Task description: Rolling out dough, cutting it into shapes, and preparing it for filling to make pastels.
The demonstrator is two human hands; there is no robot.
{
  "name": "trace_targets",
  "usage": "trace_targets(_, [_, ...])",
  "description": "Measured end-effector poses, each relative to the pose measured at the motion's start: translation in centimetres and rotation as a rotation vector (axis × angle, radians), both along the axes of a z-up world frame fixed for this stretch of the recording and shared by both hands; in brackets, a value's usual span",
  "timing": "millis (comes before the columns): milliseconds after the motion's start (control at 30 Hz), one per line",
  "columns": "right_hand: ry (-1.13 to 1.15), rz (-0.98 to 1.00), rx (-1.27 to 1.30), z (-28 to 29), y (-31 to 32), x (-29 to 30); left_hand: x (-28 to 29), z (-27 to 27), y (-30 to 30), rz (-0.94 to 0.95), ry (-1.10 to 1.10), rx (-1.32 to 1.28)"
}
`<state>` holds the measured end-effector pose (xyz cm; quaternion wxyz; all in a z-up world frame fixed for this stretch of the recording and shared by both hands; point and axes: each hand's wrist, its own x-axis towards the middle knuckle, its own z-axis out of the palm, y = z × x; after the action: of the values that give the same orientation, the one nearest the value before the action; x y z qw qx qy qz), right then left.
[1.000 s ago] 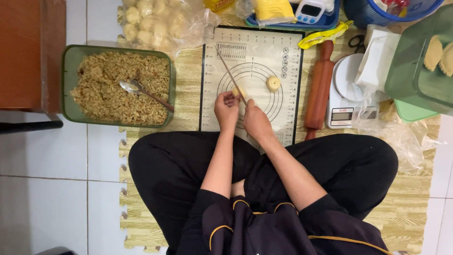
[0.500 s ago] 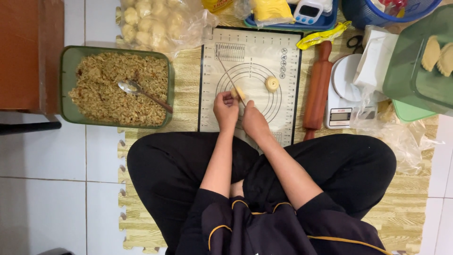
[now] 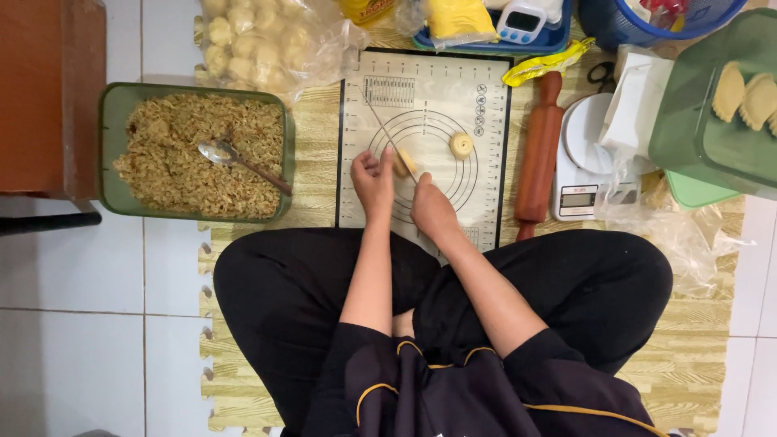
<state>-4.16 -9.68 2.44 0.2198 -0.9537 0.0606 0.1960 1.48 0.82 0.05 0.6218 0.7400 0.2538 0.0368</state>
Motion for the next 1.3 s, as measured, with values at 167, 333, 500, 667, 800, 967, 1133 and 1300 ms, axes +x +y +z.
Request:
trace_targets(167, [0.041, -0.042, 0.063, 0.2, -0.1, 0.3, 1.3, -0.3, 1.0, -0.063, 0.121, 0.037])
trace_targets(333, [0.040, -0.038, 0.049, 0.2, 0.1, 0.4, 1.8, -0.2, 1.5, -0.093, 0.179, -0.004])
trace_targets(500, [0.042, 0.000, -0.016, 1.0, 0.4, 0.6, 1.9, 1.2, 1.4, -0.098, 0.190, -0.039])
trace_targets(667, [0.053, -0.014, 0.011, 0.8, 0.3, 0.8, 2.2, 0.9, 1.1, -0.090, 0.205, -0.014])
trace_targets(800, [0.106, -0.033, 0.043, 0.2, 0.1, 1.2, 2.0, 3.0, 0.6, -0.082, 0.224, -0.020])
trace_targets(967, [0.148, -0.049, 0.063, 0.5, 0.1, 1.5, 2.1, 3.8, 0.4, -0.108, 0.237, 0.017])
trace_targets(1133, [0.157, -0.070, 0.075, 0.8, 0.4, 1.8, 2.4, 4.7, 0.4, -0.127, 0.239, 0.056])
trace_targets(1300, [0.179, -0.065, 0.067, 2.3, 0.7, 2.1, 2.7, 5.8, 0.0, -0.176, 0.287, 0.116])
